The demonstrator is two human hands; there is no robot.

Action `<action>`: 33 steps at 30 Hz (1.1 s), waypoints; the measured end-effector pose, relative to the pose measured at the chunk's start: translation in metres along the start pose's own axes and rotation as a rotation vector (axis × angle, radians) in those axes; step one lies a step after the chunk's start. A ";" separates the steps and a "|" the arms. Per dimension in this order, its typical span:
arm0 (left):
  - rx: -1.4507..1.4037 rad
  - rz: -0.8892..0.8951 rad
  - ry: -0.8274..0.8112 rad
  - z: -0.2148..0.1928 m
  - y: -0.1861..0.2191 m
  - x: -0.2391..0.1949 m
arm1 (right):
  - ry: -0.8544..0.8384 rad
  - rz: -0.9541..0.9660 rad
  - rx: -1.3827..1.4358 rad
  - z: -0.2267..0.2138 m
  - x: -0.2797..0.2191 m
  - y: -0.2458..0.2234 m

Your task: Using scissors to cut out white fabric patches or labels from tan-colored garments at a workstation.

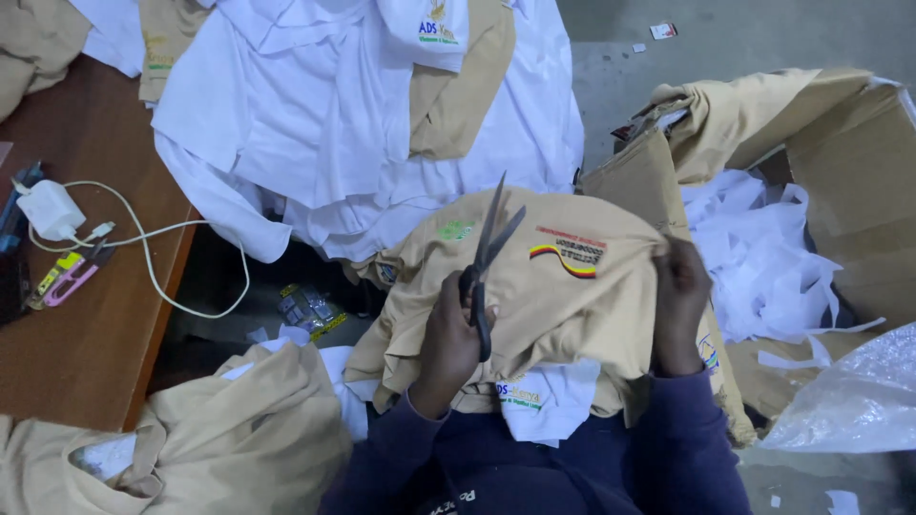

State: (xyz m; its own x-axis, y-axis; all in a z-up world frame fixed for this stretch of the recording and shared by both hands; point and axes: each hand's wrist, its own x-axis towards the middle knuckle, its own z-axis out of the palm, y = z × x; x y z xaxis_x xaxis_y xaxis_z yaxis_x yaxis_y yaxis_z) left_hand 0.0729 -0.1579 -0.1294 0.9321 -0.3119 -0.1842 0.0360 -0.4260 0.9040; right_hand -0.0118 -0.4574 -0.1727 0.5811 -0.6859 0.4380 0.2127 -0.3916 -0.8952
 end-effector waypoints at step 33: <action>-0.072 0.090 -0.051 0.034 -0.009 -0.082 | -0.182 0.765 0.753 0.040 -0.091 -0.066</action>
State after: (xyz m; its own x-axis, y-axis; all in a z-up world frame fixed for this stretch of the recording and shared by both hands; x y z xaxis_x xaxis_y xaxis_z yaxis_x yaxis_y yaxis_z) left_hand -0.0163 -0.1575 -0.1353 0.9131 -0.3902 -0.1187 -0.0197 -0.3328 0.9428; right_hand -0.0474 -0.3442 -0.1564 0.8588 -0.4628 -0.2198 0.1360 0.6195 -0.7732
